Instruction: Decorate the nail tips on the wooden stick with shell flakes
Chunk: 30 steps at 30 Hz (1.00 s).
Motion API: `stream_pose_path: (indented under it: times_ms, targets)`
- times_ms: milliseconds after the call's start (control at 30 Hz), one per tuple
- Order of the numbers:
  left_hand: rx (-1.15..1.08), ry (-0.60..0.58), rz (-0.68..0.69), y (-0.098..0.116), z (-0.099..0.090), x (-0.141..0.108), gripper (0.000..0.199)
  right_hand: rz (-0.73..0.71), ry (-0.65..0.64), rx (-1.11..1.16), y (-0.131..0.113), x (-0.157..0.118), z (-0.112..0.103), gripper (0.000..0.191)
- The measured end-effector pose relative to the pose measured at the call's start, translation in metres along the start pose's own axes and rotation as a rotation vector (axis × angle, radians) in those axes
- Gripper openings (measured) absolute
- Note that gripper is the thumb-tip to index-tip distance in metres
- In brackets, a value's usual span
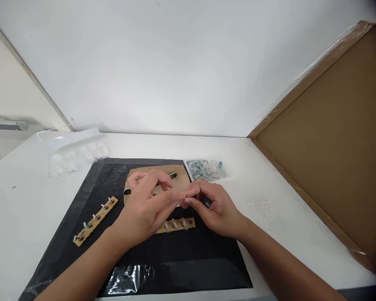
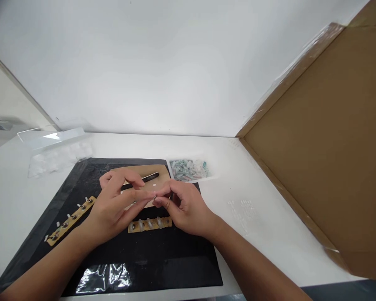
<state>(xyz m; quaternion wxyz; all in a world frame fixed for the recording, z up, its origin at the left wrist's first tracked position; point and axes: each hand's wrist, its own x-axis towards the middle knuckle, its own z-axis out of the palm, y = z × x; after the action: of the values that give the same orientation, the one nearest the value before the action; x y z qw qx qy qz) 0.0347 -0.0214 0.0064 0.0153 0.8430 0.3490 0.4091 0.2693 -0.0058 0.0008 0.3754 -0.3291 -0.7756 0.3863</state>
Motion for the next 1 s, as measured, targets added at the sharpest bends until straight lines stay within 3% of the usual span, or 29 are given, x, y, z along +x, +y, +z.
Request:
stream_pose_path:
  times_ms: [133,333,467,567,767,1000]
  targets:
    - [-0.046,-0.043,-0.017,0.0003,-0.0014,-0.0002,0.014,0.007,-0.028,0.037,-0.0014,0.0008,-0.0013,0.01]
    - [-0.298,-0.238,-0.077,-0.0007,-0.0046,0.0003,0.009,0.034,-0.101,0.07,-0.001,-0.0005,-0.0021,0.012]
    - [-0.379,-0.288,-0.112,0.0019,-0.0063,0.0021,0.007,0.063,-0.138,0.133,-0.0004,-0.0029,-0.0022,0.011]
    - [-0.378,-0.297,-0.08,0.0039,-0.0078,0.0036,0.007,0.041,-0.139,0.136,-0.0007,-0.0033,0.0,0.01]
    - [-0.367,-0.272,-0.091,0.0027,-0.0059,0.0012,0.009,-0.022,-0.017,0.054,-0.0038,-0.0022,0.0049,0.009]
    - [-0.384,-0.176,-0.072,-0.001,-0.0055,0.002,0.016,0.06,-0.015,0.243,-0.0056,-0.005,0.0063,0.014]
